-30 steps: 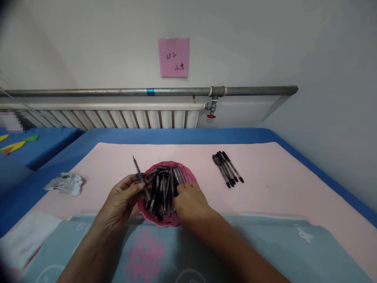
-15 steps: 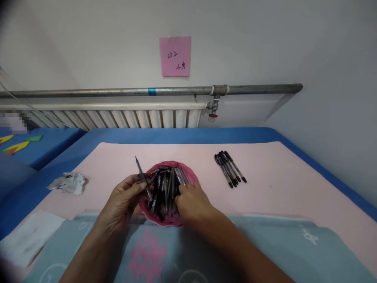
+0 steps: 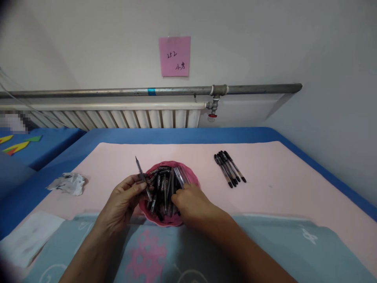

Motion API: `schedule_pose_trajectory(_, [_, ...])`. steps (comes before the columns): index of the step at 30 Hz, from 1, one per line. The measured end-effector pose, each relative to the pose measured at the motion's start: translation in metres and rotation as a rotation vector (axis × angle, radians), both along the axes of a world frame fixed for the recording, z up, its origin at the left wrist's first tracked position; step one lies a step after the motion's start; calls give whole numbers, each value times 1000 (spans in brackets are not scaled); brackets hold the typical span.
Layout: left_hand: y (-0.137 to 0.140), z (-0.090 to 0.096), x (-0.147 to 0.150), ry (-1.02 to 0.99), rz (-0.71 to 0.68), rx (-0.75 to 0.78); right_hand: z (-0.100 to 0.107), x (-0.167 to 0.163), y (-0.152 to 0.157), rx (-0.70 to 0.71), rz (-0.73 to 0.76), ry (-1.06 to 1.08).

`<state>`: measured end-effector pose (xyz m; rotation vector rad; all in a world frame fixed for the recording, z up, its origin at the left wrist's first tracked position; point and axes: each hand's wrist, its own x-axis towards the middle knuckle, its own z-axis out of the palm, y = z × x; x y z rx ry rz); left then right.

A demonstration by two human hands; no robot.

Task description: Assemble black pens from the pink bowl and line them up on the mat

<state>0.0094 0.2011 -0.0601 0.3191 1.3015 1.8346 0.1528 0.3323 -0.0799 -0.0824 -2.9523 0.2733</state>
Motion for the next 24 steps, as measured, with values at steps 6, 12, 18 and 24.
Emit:
schedule_pose_trajectory(6, [0, 0, 0, -9, -13, 5, 18, 0, -1, -127, -46, -158])
schedule_pose_trajectory(12, [2, -1, 4, -63, -29, 59, 36, 0, -6, -697, -254, 73])
schedule_pose_trajectory(18, [3, -2, 8, -78, -5, 89, 33, -6, -17, -833, -334, 183])
schedule_pose_trajectory(24, [5, -2, 10, -96, 73, 109, 31, -7, -19, -796, -352, 253])
